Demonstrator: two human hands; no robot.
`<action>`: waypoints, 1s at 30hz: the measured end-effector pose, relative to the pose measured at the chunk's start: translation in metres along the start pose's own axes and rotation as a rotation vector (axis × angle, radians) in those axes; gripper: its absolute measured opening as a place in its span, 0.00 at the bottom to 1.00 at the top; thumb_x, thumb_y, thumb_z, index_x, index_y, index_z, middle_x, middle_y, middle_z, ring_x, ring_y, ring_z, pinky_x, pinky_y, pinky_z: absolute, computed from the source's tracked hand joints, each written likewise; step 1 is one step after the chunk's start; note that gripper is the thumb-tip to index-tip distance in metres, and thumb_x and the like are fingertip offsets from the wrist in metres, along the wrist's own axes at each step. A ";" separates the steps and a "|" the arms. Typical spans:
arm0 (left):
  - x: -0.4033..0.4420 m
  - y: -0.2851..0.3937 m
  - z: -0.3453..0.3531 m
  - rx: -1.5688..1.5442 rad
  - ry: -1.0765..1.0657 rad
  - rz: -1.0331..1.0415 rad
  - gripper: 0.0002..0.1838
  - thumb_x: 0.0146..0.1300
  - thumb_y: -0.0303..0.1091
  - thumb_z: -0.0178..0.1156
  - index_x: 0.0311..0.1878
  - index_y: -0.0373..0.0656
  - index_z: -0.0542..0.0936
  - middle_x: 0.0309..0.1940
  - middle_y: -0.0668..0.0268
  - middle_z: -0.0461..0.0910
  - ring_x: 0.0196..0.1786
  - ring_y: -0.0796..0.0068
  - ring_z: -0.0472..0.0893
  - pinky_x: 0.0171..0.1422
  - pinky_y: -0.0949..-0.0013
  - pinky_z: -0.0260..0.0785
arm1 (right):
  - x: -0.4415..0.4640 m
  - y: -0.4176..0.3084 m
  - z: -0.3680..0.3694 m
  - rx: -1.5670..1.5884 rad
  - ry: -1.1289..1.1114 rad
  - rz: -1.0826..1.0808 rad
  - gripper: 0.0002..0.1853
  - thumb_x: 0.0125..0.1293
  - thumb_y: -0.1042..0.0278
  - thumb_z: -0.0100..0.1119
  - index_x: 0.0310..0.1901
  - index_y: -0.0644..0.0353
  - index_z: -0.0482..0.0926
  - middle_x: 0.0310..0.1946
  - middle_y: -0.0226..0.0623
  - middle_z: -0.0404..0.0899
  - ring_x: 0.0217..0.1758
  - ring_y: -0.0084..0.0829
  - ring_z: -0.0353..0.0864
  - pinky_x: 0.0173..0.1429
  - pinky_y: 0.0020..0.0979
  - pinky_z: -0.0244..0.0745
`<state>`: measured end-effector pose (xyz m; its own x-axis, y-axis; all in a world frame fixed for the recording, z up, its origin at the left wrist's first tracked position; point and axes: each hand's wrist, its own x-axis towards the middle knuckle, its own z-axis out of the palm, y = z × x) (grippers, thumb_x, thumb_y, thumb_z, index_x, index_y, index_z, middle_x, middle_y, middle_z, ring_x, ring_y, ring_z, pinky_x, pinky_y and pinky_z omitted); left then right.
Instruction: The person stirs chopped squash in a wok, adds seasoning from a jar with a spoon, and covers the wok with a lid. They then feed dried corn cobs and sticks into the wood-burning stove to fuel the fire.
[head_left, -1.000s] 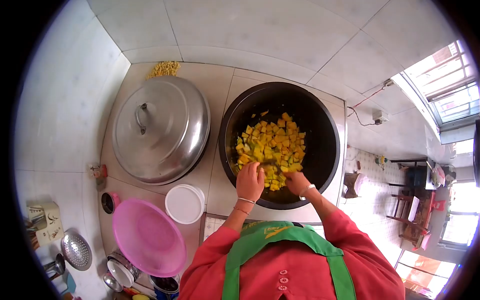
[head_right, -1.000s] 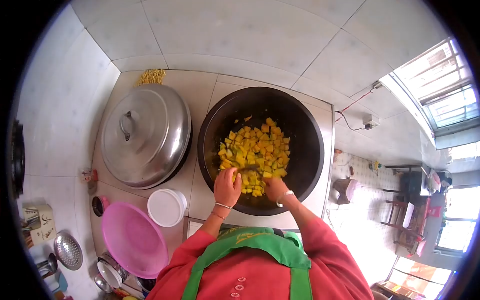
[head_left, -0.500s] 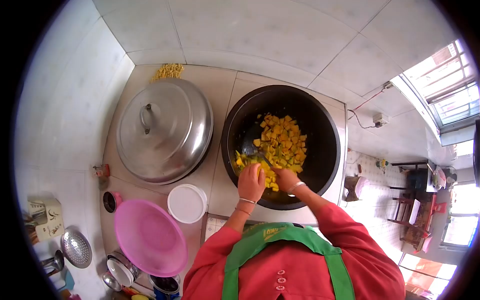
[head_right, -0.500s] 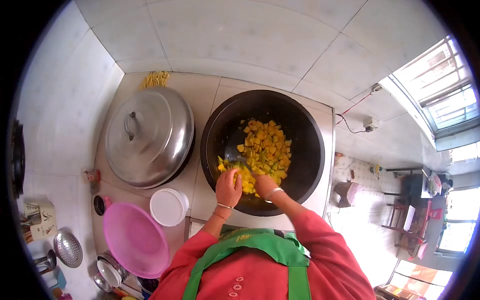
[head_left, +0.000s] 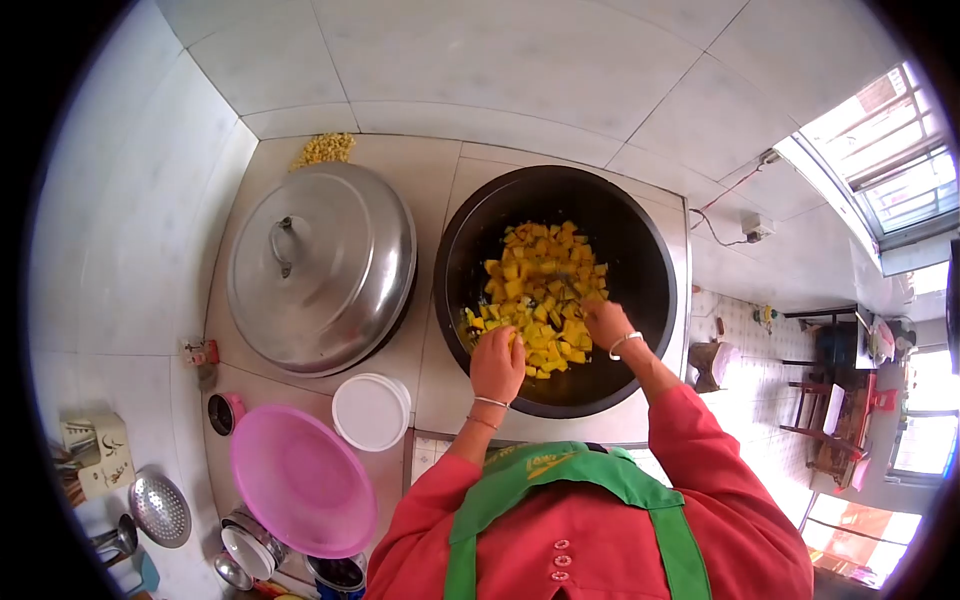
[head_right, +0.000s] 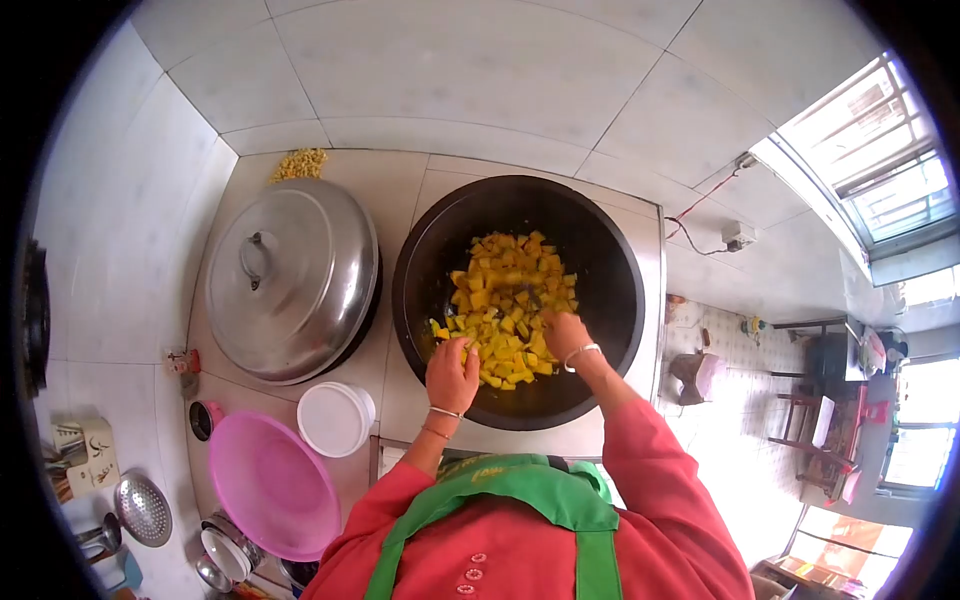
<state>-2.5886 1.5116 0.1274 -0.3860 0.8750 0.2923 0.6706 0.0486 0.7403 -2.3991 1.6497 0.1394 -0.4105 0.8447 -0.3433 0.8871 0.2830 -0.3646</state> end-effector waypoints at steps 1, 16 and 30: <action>0.001 0.001 -0.001 0.001 0.000 0.001 0.09 0.61 0.33 0.56 0.41 0.40 0.74 0.37 0.57 0.77 0.41 0.55 0.76 0.45 0.58 0.70 | 0.013 0.000 -0.008 0.002 0.050 0.011 0.18 0.56 0.71 0.47 0.49 0.58 0.77 0.37 0.56 0.78 0.43 0.54 0.78 0.49 0.45 0.73; -0.001 -0.001 -0.002 -0.010 -0.028 -0.001 0.10 0.60 0.34 0.56 0.42 0.40 0.74 0.37 0.58 0.77 0.42 0.57 0.76 0.47 0.60 0.69 | -0.110 0.035 -0.059 0.059 -0.300 0.098 0.20 0.56 0.71 0.50 0.53 0.57 0.76 0.40 0.52 0.79 0.47 0.49 0.78 0.54 0.37 0.72; 0.001 -0.001 -0.001 0.013 -0.030 -0.029 0.09 0.60 0.34 0.56 0.40 0.40 0.75 0.35 0.59 0.77 0.41 0.57 0.76 0.46 0.59 0.69 | 0.044 0.037 -0.040 0.163 0.386 0.032 0.18 0.58 0.71 0.47 0.51 0.57 0.77 0.41 0.55 0.78 0.47 0.54 0.76 0.53 0.44 0.72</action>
<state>-2.5900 1.5121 0.1272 -0.3867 0.8870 0.2523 0.6677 0.0806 0.7401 -2.3758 1.7156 0.1456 -0.2471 0.9688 -0.0181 0.8404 0.2050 -0.5016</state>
